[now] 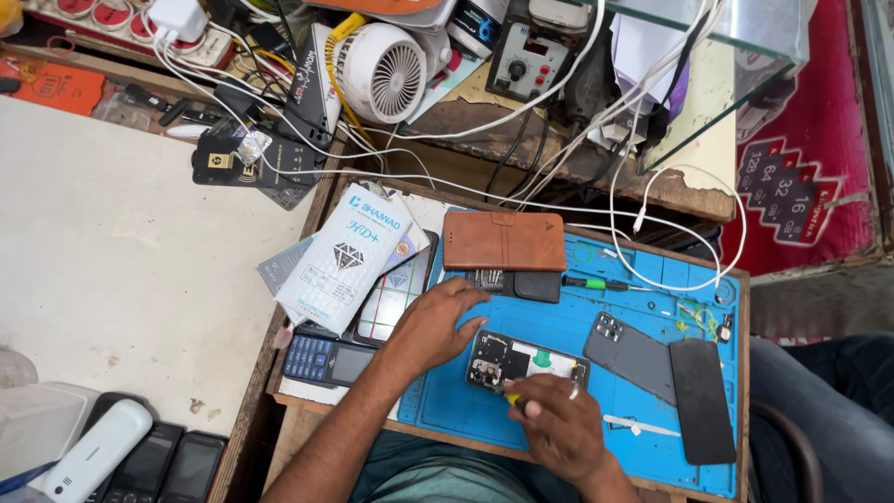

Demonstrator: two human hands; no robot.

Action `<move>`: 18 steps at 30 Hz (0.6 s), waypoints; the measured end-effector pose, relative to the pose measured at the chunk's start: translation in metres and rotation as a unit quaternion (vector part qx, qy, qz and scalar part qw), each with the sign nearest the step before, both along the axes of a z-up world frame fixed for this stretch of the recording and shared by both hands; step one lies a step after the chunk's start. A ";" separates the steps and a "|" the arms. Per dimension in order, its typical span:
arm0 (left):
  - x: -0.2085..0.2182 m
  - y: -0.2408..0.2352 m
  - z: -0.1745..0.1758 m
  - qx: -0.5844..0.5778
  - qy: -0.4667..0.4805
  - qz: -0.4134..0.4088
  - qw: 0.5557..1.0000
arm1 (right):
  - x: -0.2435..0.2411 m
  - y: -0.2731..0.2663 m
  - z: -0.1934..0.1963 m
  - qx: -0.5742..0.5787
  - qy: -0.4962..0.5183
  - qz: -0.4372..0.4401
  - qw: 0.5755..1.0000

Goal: The person works on a disassembled smartphone on a blue workbench, using a screwdriver to adjust internal components and connectors. The person repeatedly probes and manipulates parts near the battery and camera area while the phone remains open.

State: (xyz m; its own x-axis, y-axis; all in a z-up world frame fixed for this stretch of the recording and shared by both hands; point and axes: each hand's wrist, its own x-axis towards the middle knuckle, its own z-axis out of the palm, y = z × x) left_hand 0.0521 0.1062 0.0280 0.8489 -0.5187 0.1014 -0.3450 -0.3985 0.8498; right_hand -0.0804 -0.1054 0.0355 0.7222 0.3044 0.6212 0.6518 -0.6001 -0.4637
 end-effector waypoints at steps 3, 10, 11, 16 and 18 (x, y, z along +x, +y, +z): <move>-0.001 0.000 0.001 -0.001 -0.006 -0.004 1.000 | 0.001 0.002 0.005 -0.063 -0.044 -0.064 0.995; -0.001 0.002 -0.023 -0.041 -0.061 -0.019 0.997 | -0.009 -0.004 -0.012 -0.107 -0.044 -0.072 0.991; 0.002 0.001 -0.027 -0.048 -0.058 -0.013 0.997 | -0.009 -0.006 -0.017 -0.085 -0.032 -0.069 0.994; 0.000 0.000 -0.020 -0.055 -0.054 0.011 0.997 | -0.001 -0.005 -0.021 0.000 0.006 -0.102 0.995; -0.001 0.000 -0.019 -0.049 -0.049 0.010 0.998 | 0.016 -0.004 -0.030 0.123 -0.023 -0.112 0.986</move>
State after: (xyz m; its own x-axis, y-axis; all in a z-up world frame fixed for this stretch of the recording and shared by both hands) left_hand 0.0511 0.1066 0.0092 0.8422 -0.4863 0.2328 -0.4208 -0.3230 0.8477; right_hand -0.0645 -0.1093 0.0054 0.7240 -0.0235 0.6894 0.5388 -0.6048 -0.5865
